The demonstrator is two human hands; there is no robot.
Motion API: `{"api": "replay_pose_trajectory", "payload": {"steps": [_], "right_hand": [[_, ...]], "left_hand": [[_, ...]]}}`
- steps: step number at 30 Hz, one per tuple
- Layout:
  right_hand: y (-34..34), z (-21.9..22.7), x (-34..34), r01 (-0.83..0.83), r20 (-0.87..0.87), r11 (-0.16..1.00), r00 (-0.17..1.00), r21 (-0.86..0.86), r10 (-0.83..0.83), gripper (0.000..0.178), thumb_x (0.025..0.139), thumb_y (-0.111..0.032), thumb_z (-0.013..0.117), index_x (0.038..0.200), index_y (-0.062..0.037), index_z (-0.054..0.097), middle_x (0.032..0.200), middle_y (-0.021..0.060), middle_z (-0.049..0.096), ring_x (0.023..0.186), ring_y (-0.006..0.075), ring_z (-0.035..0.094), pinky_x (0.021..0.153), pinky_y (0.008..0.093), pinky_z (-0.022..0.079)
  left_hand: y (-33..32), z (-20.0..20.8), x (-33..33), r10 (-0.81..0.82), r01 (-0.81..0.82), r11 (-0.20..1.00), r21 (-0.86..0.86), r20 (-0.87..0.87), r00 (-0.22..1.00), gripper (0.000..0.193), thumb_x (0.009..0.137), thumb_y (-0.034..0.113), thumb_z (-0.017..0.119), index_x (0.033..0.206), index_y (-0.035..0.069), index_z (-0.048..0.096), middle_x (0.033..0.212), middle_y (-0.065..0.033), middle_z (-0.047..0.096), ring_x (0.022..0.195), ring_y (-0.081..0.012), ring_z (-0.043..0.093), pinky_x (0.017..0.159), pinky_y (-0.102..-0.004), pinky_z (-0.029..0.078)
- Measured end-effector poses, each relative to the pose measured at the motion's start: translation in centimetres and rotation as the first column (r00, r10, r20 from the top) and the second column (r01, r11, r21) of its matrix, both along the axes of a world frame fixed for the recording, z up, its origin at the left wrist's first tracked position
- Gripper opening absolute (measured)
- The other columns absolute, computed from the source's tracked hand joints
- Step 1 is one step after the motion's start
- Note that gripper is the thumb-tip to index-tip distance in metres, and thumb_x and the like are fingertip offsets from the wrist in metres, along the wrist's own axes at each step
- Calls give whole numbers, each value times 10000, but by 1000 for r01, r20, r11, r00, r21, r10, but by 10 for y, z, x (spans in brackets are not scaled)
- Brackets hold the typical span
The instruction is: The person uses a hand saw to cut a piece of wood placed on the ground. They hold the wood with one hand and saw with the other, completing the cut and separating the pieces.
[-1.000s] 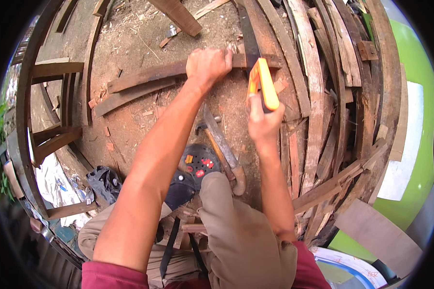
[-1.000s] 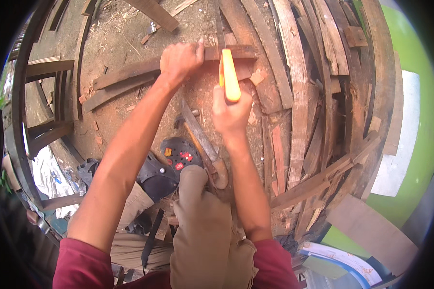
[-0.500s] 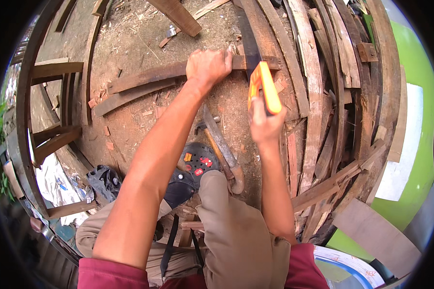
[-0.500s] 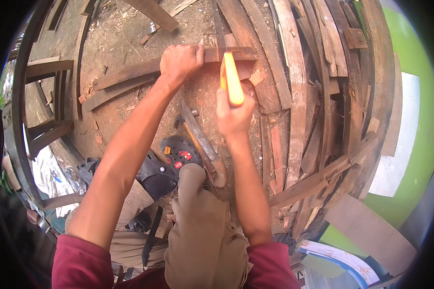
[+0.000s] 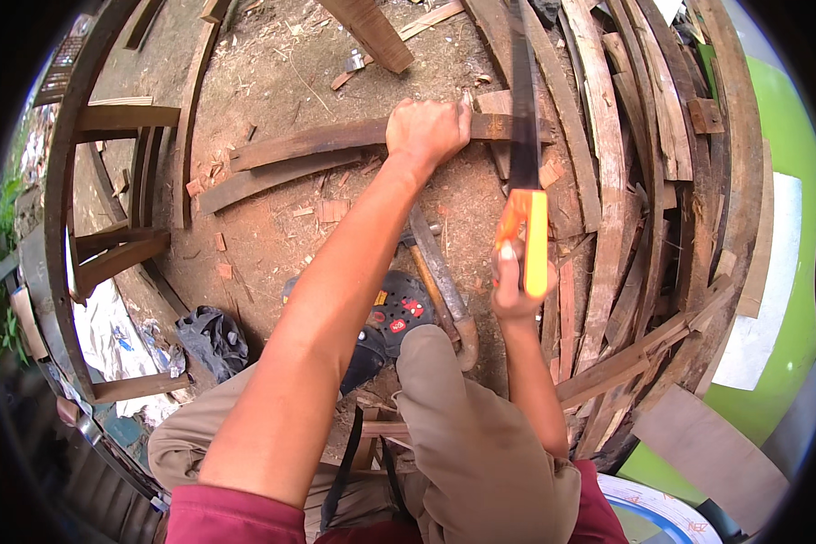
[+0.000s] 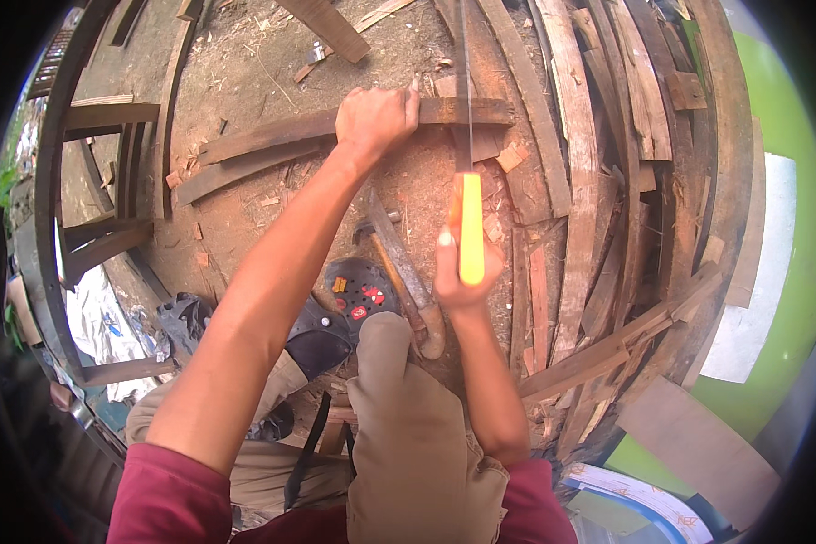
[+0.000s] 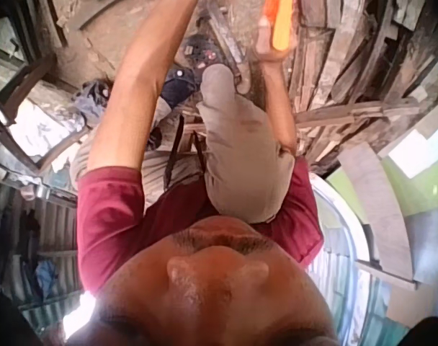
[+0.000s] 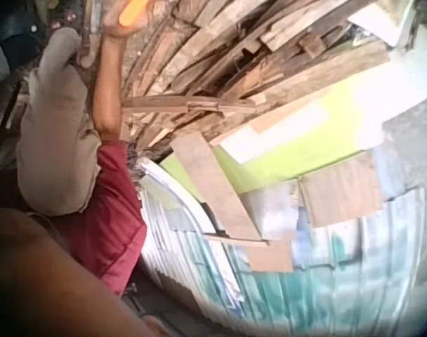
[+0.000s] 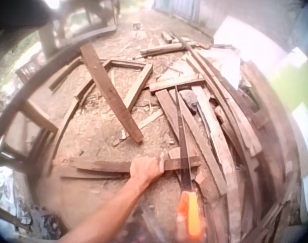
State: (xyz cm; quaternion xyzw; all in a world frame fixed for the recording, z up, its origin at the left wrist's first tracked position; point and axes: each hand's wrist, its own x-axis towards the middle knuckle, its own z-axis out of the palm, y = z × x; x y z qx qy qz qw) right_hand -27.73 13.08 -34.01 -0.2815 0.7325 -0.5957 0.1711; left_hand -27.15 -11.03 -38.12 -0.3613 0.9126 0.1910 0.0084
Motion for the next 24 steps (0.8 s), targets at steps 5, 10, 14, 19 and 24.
{"api": "replay_pose_trajectory", "payload": {"steps": [5,10,14,19,24], "right_hand": [[91,16,31,-38,-386,977,915,212,119,41,811,19,628,801,57,615,689,162,616,574,315,617,559,377,489],[199,-27,40,-163,-372,827,835,538,406,209,672,39,717,809,-5,566,790,140,575,745,360,580,722,431,468],[189,-17,40,-58,-319,603,807,795,498,389,693,3,701,1060,-4,575,1148,170,540,1110,375,519,949,498,402],[171,7,84,-87,-236,655,890,750,389,449,808,-121,697,1206,18,543,1222,218,541,1176,411,528,984,523,423],[168,-48,128,-97,-191,614,902,783,386,418,914,-276,674,1146,44,536,1210,283,541,1090,460,577,890,532,484]], "left_hand": [[1,3,0,5,-5,1000,-11,46,999,523,991,400,418,774,72,764,776,-201,726,739,-343,725,868,-434,525],[0,10,1,-55,53,996,69,25,998,514,1031,390,381,932,39,743,908,-225,727,912,-372,707,903,-465,511],[-16,-2,37,-178,182,983,-30,-411,894,390,1026,332,473,1292,76,600,1336,-111,595,1335,-251,485,1094,-456,336],[6,54,113,-331,317,944,-96,-276,902,346,976,269,587,1264,80,618,1287,-121,625,1282,-272,539,1066,-445,380],[1,128,184,-417,387,898,211,123,900,342,973,291,596,1215,56,652,1185,-174,681,1152,-340,627,970,-445,478]]}}
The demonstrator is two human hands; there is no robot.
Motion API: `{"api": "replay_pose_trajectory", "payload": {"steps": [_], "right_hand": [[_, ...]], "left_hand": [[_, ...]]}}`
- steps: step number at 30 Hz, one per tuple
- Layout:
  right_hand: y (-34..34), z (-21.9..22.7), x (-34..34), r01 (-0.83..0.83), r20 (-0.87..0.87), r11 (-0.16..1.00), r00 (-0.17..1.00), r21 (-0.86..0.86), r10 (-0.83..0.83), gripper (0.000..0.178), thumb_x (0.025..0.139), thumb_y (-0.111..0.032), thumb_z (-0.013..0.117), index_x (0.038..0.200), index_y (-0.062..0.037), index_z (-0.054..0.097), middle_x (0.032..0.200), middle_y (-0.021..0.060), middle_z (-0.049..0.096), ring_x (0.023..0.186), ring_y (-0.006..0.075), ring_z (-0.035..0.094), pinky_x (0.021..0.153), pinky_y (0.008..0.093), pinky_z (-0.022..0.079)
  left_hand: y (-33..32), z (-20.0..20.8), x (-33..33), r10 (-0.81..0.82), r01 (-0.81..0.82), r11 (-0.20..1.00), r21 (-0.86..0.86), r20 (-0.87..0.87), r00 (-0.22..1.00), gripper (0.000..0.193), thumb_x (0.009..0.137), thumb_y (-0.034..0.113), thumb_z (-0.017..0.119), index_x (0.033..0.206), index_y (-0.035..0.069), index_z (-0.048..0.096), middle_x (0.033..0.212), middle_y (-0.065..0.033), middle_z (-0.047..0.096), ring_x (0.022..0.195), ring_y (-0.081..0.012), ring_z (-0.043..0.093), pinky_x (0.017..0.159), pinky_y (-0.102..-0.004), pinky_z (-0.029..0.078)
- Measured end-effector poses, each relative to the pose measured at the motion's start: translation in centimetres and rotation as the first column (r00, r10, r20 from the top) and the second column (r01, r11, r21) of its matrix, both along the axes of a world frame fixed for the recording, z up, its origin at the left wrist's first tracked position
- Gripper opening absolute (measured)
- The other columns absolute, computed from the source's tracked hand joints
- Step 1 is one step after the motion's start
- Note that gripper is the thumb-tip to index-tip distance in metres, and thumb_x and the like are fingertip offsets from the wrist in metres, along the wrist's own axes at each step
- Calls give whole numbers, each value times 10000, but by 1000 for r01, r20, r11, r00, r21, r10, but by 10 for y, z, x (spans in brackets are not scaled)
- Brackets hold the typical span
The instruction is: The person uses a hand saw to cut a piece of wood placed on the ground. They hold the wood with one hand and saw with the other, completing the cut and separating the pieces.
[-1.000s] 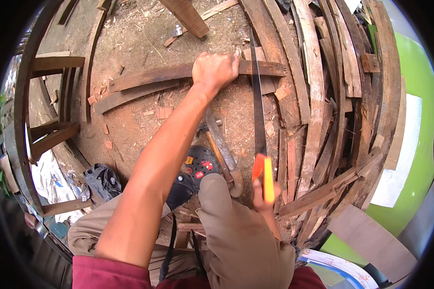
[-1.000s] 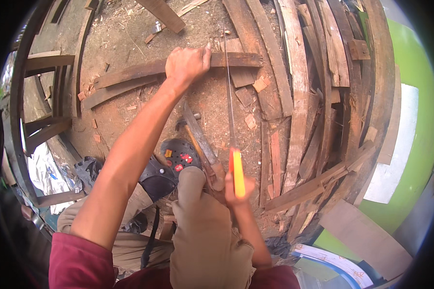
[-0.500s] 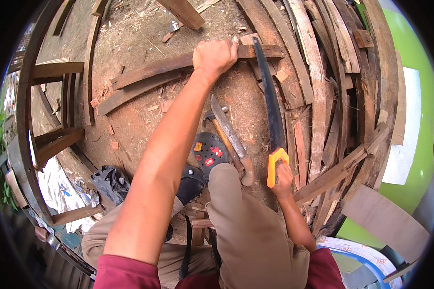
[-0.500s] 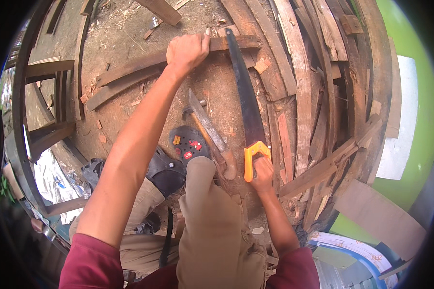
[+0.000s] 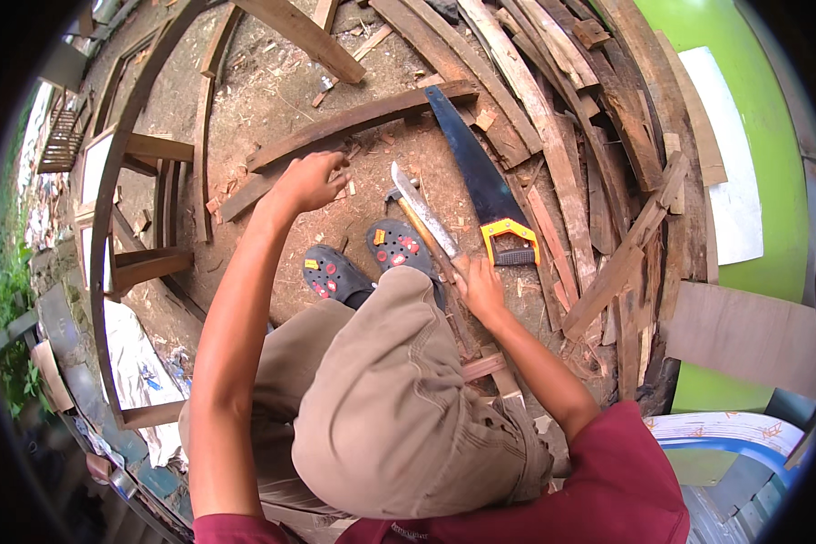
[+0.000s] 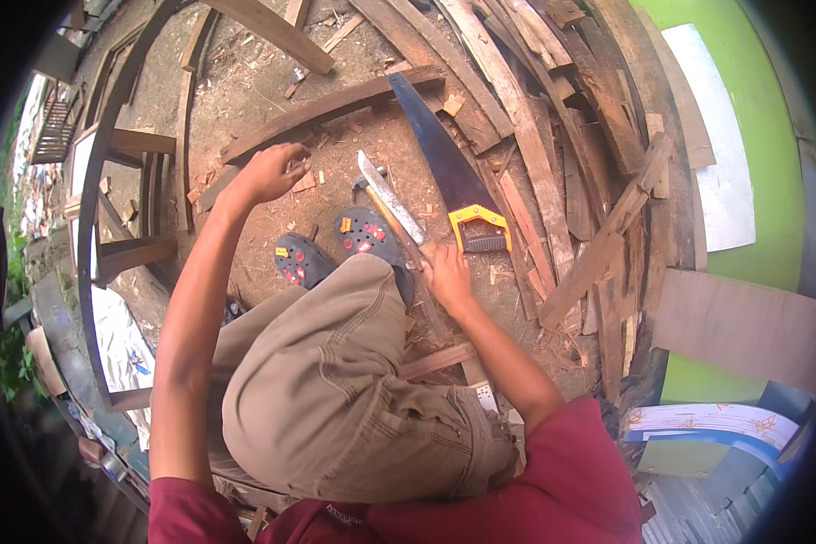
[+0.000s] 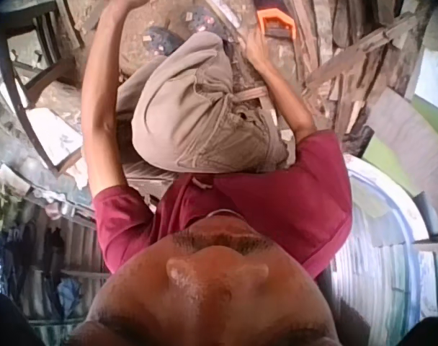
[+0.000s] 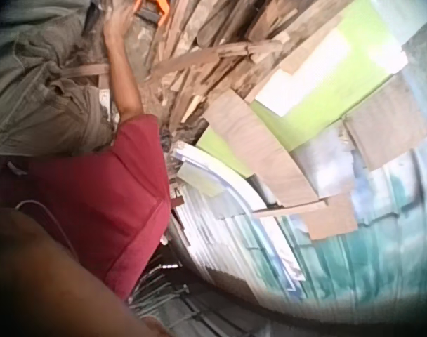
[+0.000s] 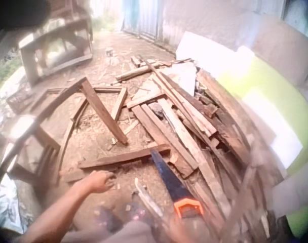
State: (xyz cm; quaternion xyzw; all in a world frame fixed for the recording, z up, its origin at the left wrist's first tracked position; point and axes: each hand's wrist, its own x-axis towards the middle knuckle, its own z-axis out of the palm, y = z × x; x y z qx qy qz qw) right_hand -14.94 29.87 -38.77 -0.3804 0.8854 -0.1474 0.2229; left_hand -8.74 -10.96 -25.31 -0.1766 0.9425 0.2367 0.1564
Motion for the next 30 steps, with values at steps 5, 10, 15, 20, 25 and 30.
{"api": "replay_pose_trajectory", "payload": {"steps": [5,10,15,20,25,30], "right_hand": [[-3,10,-18,63,126,994,991,-84,-53,449,906,-234,699,1152,43,444,1157,321,559,1058,500,581,892,545,482],[25,58,-44,118,161,961,984,-249,-79,465,913,-223,714,1189,-24,396,889,333,643,881,557,619,748,569,485],[100,80,-63,335,38,871,938,-359,-345,475,930,-229,692,1247,0,423,1047,339,641,989,528,621,815,559,488],[157,50,-110,385,-152,905,898,-179,-412,517,938,-223,659,1336,37,457,1266,310,582,1195,459,567,1003,499,459],[124,23,-78,-54,-416,996,909,-73,18,530,884,-42,578,1394,46,465,1438,232,490,1362,368,453,1145,452,355],[80,-13,-54,-255,-499,965,830,59,250,394,926,-124,509,1298,1,554,1322,179,546,1295,306,490,1101,452,363]], "left_hand": [[2,101,36,77,-74,997,-24,151,986,360,991,316,578,1192,31,669,1103,-213,711,1047,-389,671,907,-444,525],[27,186,60,137,-140,985,-96,-44,990,384,1022,334,552,1216,19,655,1112,-211,715,1059,-354,685,940,-433,520],[69,219,107,235,-257,965,-56,-256,938,332,1002,283,596,1119,-17,676,1080,-228,711,1005,-334,692,884,-420,529],[106,239,85,292,-306,952,33,-410,864,268,986,229,629,1046,-30,664,955,-176,717,861,-263,682,785,-377,521],[132,246,62,163,-178,984,-32,-266,950,325,999,297,619,1142,8,655,1067,-163,718,977,-264,691,864,-402,540],[145,247,54,146,-153,987,-53,-108,983,334,993,311,622,1143,16,670,1069,-165,720,1006,-292,689,890,-406,528]]}}
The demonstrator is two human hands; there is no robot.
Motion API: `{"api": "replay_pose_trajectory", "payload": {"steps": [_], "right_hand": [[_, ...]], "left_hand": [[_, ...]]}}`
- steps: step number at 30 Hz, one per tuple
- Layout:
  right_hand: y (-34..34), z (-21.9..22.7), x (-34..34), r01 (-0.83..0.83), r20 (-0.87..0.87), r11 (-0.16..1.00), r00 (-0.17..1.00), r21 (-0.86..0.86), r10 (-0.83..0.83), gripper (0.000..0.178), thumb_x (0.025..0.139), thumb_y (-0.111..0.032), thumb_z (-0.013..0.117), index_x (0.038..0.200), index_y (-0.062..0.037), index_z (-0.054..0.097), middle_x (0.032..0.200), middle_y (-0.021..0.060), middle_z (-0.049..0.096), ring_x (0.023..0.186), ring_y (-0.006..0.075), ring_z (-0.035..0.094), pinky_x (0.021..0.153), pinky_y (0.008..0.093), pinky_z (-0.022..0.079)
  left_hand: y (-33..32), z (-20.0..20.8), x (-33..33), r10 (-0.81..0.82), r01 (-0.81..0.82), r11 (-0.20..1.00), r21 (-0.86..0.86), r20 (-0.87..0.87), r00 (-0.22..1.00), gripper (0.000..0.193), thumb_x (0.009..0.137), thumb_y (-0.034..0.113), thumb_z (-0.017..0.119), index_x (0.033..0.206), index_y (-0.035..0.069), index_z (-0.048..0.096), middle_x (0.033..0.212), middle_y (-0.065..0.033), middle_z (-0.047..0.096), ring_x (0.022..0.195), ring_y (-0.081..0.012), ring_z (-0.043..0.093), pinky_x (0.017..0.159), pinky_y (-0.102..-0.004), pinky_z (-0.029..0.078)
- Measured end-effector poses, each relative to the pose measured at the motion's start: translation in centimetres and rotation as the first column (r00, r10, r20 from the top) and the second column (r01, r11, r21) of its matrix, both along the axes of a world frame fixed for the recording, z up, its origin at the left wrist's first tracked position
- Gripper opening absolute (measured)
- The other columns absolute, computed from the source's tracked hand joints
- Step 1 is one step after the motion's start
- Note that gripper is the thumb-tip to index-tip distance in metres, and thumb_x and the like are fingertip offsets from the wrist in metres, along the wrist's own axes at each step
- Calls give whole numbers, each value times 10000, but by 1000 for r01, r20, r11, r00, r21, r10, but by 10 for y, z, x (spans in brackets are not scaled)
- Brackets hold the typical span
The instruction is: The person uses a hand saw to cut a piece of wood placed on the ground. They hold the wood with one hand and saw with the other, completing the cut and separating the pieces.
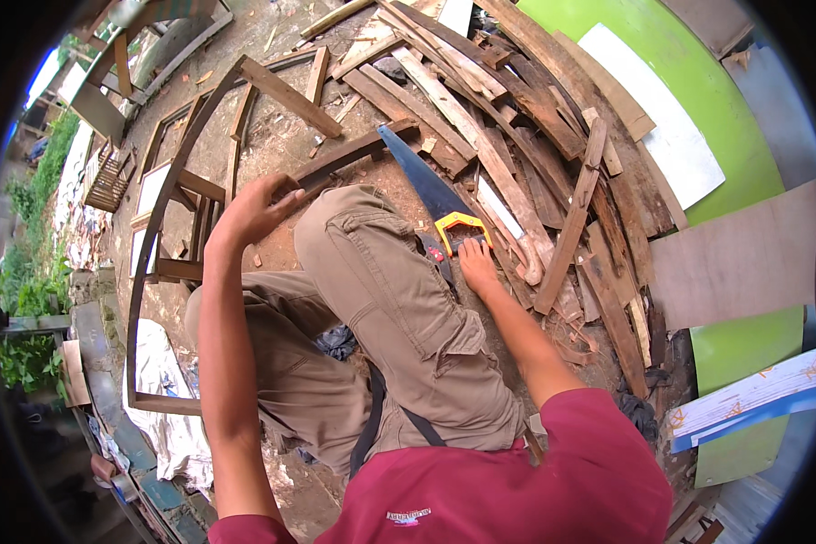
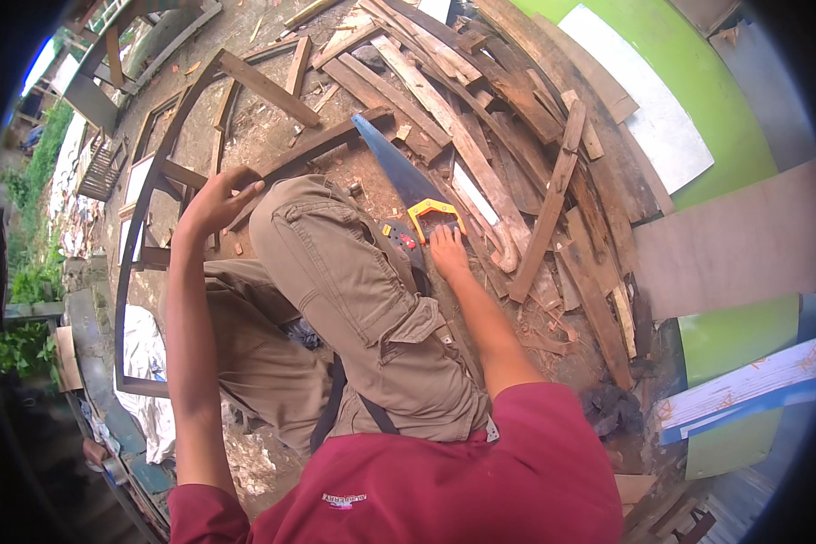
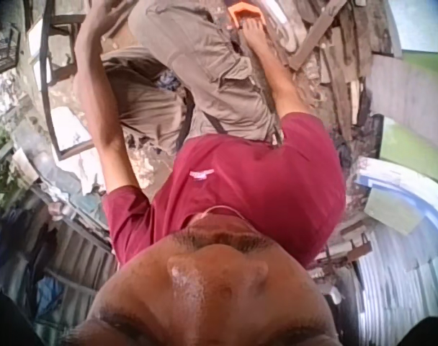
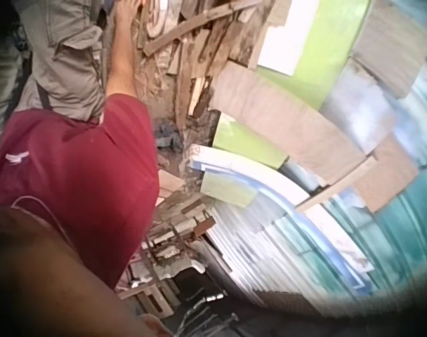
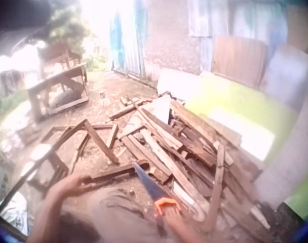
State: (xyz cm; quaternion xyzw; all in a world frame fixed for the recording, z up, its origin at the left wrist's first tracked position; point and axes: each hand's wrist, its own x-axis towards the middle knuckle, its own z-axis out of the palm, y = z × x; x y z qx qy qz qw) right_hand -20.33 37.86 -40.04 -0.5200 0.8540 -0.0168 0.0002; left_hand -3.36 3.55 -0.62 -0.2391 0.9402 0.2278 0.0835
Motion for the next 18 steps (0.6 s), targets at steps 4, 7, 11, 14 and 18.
{"api": "replay_pose_trajectory", "payload": {"steps": [4,7,11,14,18], "right_hand": [[-31,4,-9,16,-18,999,1000,29,-15,302,960,-180,491,1209,-50,602,1182,112,585,1171,255,526,989,436,402],[-9,-19,-37,-67,-41,992,997,109,72,221,945,-188,528,1119,-79,611,1134,81,602,1119,250,562,982,435,405],[-12,-1,-52,-184,107,983,977,-19,185,244,849,-161,676,1057,-75,580,1075,101,638,1040,291,613,945,427,442],[-4,37,-73,-86,209,937,964,-340,165,307,786,-129,746,1020,-69,557,1006,155,651,965,354,644,857,447,492],[3,141,-87,359,524,733,851,-578,-4,279,817,-177,723,1001,-29,575,762,236,668,742,443,681,647,503,520]], "left_hand": [[5,10,11,105,-110,993,-45,-113,988,349,976,313,638,1110,-6,683,1033,-215,719,966,-331,700,860,-423,534],[15,-2,-4,59,-91,986,-137,-222,973,315,960,293,652,1043,-9,677,975,-219,727,910,-369,705,825,-441,544],[27,3,2,51,-135,969,-206,-370,927,263,957,264,644,1024,12,674,935,-204,728,893,-381,696,799,-455,539],[24,2,4,71,-141,970,-197,-327,942,273,961,272,638,1102,40,673,975,-195,731,887,-365,699,789,-435,536],[28,6,-10,88,-129,976,-178,-223,971,316,955,303,636,1081,16,679,991,-225,716,902,-378,688,793,-450,530]]}}
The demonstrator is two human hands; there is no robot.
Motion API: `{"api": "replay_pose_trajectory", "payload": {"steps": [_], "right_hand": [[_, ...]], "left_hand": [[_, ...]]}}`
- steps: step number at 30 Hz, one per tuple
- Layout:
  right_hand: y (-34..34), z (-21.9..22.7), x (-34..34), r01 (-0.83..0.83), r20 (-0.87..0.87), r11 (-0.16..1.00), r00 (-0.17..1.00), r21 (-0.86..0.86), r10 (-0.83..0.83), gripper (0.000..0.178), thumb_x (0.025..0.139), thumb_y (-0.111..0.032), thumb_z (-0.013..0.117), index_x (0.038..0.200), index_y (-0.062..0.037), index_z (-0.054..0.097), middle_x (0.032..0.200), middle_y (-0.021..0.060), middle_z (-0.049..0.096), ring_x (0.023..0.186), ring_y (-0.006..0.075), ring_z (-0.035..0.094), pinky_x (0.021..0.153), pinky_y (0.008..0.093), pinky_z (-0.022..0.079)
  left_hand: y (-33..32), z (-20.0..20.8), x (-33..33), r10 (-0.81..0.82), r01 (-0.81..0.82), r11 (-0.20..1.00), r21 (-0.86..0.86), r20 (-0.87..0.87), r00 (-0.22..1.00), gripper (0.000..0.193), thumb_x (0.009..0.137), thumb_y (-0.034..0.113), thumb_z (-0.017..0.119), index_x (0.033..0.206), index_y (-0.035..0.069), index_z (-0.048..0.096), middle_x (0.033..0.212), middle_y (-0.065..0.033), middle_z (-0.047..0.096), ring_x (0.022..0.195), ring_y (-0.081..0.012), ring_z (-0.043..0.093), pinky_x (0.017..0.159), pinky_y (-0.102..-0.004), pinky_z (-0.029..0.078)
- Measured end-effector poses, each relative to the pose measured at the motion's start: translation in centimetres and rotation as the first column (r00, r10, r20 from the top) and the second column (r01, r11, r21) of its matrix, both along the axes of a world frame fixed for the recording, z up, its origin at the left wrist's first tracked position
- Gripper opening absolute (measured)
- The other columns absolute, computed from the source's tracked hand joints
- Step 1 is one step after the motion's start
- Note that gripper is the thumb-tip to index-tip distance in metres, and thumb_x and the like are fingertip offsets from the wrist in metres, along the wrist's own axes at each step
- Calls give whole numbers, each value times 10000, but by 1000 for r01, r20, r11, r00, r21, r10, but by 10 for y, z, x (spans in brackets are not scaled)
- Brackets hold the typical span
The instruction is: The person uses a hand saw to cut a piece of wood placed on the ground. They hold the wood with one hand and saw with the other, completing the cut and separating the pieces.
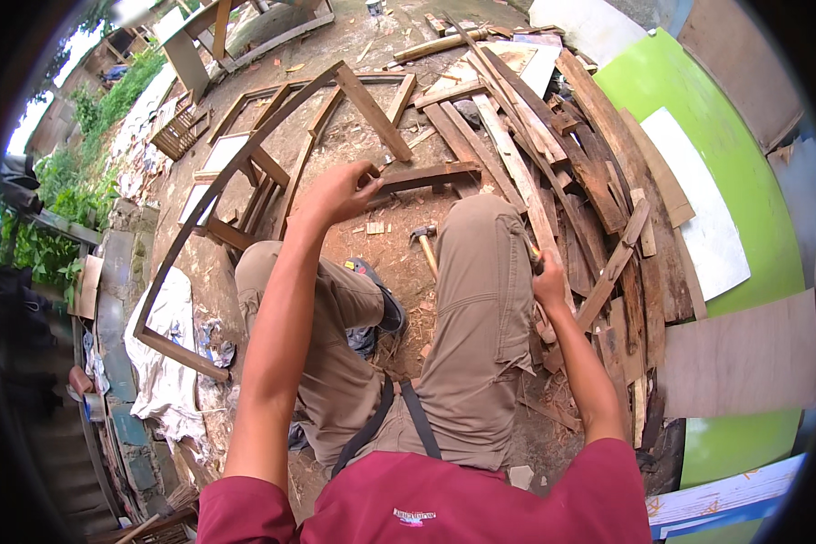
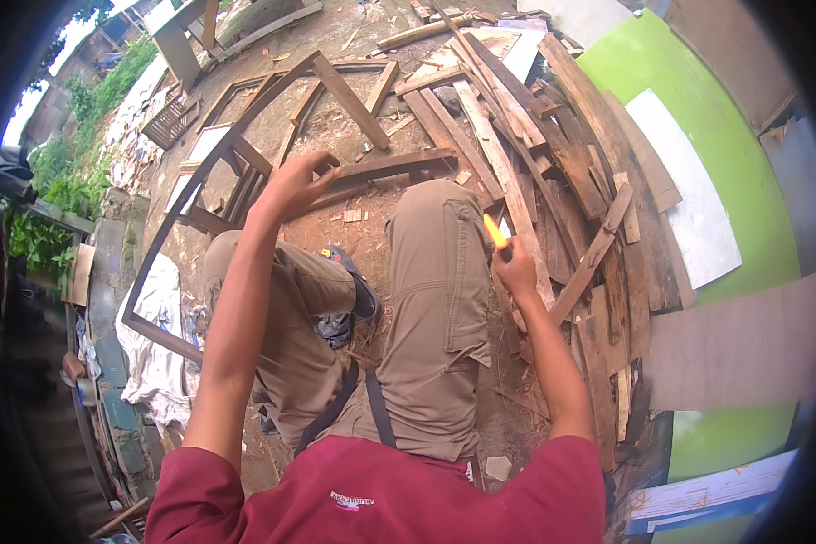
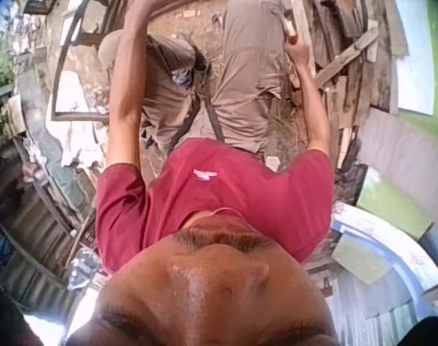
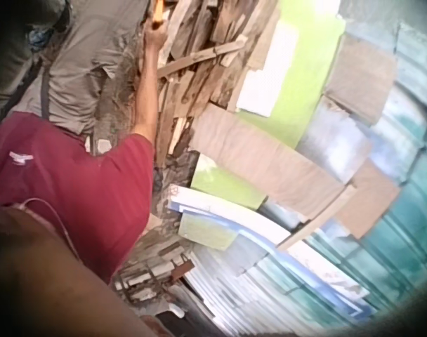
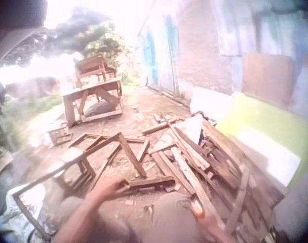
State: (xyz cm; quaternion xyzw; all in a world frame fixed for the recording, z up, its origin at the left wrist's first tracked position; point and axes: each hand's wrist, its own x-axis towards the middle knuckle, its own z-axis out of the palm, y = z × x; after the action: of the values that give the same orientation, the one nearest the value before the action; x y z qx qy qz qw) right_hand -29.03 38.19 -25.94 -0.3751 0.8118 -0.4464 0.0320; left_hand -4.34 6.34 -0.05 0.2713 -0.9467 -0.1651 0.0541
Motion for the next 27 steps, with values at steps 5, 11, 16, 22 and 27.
{"api": "replay_pose_trajectory", "payload": {"steps": [5,11,16,22,27], "right_hand": [[51,56,-85,167,87,975,984,-147,-156,395,857,-209,713,1156,34,632,1007,202,705,970,278,691,853,379,512],[36,194,-74,100,152,958,987,-269,-60,357,981,-233,658,1210,37,614,1044,125,667,954,178,608,865,321,466],[-16,255,-22,83,294,922,955,-379,34,290,1019,-294,636,1114,-20,623,729,-29,554,574,43,476,519,222,413],[-83,203,43,69,313,957,949,-281,23,361,1011,-315,626,1147,19,611,943,148,693,834,246,677,760,371,516],[-115,134,77,99,351,991,934,-87,-62,338,1003,-319,625,1080,10,604,841,209,677,807,360,691,726,434,506]], "left_hand": [[24,26,-63,-123,91,983,161,197,973,428,960,409,640,1132,22,698,1056,-205,733,975,-348,701,856,-437,539],[-1,49,-105,-93,59,985,163,207,974,525,984,481,607,1232,22,665,1162,-189,715,1090,-316,682,926,-402,528],[-57,2,-125,-49,6,989,145,291,956,524,977,469,618,1279,43,658,1203,-182,708,1126,-321,672,963,-394,518],[-130,-120,-138,34,-99,983,157,375,926,484,909,399,682,1254,59,670,1245,-172,689,1166,-329,651,1007,-428,502],[-130,-200,-162,70,-139,985,101,504,861,703,783,330,768,1385,66,519,1498,-148,469,1421,-309,410,1159,-565,326]]}}
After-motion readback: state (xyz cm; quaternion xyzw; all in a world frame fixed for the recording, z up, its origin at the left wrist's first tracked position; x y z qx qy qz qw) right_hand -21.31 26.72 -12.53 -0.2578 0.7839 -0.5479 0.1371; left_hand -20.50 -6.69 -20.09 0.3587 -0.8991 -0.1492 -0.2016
